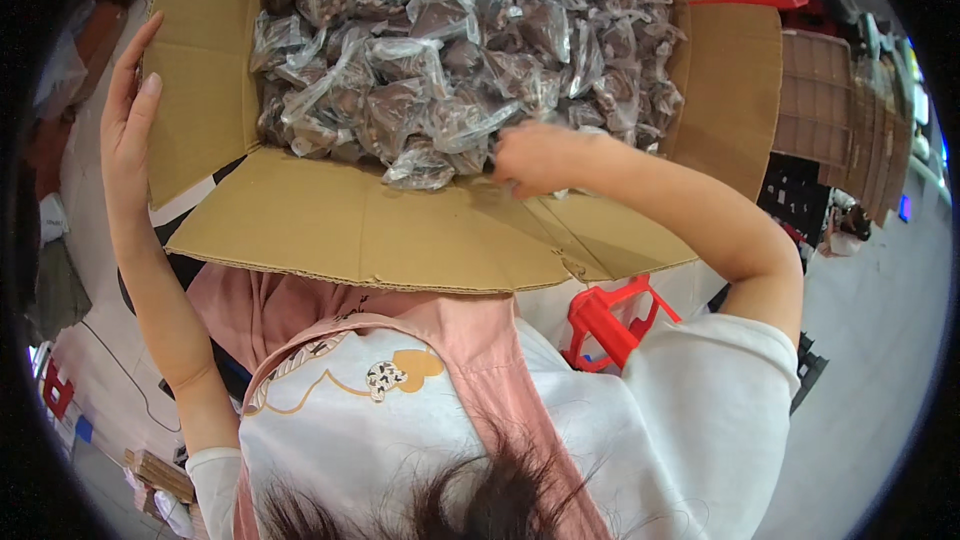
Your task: The recorder is organizing small packaged items within a large cardboard box and then begins folding the box flaps to prepare for closing.
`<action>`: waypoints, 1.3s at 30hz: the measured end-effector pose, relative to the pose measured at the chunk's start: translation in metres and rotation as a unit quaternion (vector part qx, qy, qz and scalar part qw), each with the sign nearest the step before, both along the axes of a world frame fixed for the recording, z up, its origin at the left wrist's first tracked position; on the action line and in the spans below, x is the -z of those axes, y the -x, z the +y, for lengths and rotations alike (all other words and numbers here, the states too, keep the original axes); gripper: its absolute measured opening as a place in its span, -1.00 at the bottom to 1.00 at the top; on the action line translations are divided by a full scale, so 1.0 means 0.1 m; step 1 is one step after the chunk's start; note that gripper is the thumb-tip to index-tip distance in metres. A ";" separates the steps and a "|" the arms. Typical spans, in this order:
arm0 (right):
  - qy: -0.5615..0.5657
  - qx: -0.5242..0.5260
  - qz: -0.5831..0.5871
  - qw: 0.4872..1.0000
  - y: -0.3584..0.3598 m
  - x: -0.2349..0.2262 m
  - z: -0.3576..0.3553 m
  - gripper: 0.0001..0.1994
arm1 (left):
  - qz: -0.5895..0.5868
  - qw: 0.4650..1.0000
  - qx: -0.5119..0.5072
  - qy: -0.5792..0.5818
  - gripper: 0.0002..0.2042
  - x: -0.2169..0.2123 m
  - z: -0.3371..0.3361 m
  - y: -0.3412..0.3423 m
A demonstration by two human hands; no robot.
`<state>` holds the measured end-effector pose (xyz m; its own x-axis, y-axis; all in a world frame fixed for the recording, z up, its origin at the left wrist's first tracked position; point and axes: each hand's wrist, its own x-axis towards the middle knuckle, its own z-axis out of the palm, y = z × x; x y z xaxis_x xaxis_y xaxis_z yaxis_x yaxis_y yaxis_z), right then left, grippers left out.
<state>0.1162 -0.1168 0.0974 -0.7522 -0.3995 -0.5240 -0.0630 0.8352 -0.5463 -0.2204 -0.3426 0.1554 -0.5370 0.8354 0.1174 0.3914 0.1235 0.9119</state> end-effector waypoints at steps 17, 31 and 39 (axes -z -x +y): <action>-0.110 0.553 0.029 0.825 -0.67 0.52 -0.31 -0.24 | -0.006 1.000 -0.017 0.005 -0.60 0.03 -0.05 0.00; -0.001 0.569 -0.022 0.822 -0.58 0.54 -0.13 -0.29 | -0.004 1.000 -0.009 -0.001 -0.60 0.02 -0.07 0.04; 0.060 0.608 -0.194 0.767 -0.58 -0.06 0.65 -0.53 | -0.014 1.000 -0.016 0.004 -0.60 0.02 -0.10 0.06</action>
<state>0.1744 -0.0514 0.1038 -0.4036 0.4120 -0.8169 0.9100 0.0888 -0.4049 -0.2266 -0.3524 0.1535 -0.5672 0.8181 0.0952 0.3612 0.1433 0.9214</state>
